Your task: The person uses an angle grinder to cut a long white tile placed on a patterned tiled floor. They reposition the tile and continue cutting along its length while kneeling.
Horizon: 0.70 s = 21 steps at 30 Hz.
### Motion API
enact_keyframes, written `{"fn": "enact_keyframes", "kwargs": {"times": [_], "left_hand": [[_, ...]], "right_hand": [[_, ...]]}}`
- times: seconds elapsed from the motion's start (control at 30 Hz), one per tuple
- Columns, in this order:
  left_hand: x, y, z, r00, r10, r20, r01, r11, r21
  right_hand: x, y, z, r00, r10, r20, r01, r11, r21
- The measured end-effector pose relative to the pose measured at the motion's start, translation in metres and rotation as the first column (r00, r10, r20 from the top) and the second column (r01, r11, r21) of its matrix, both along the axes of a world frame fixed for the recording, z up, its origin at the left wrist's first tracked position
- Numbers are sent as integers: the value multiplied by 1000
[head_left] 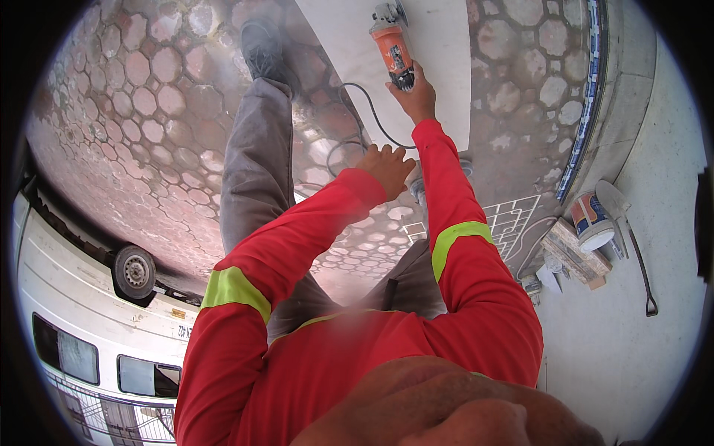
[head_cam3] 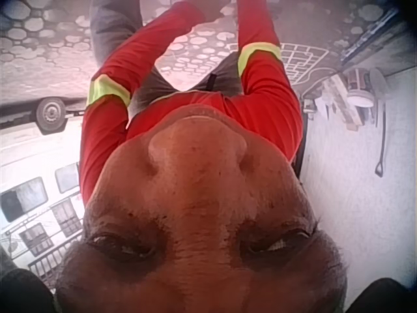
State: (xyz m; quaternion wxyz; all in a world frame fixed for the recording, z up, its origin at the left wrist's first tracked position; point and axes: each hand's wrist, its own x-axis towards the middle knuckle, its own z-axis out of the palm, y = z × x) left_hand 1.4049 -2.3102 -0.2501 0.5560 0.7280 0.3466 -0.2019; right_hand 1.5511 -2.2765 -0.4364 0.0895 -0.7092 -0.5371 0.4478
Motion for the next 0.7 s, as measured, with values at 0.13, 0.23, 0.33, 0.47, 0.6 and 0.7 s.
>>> {"fn": "enact_keyframes", "kwargs": {"times": [0.13,0.23,0.33,0.47,0.6,0.7], "left_hand": [[4,0,1,1000,-3,0,3,1000,-6],[7,2,2,998,-57,-24,57,998,-14],[9,0,3,998,-63,-28,63,998,-11],[8,-5,2,1000,7,4,-7,1000,1],[9,-7,3,1000,-2,-7,2,1000,3],[10,-8,5,1000,0,-6,0,1000,4]], "right_hand": [[4,-2,-4,1000,-1,-20,0,1000,-31],[5,-1,-6,1000,19,11,-18,998,-52],[6,-1,-8,1000,10,5,-10,999,-51],[8,-5,-6,1000,9,15,-9,999,-42],[9,-13,1,1000,0,5,0,1000,-4],[12,-21,8,1000,-10,0,10,1000,-28]]}}
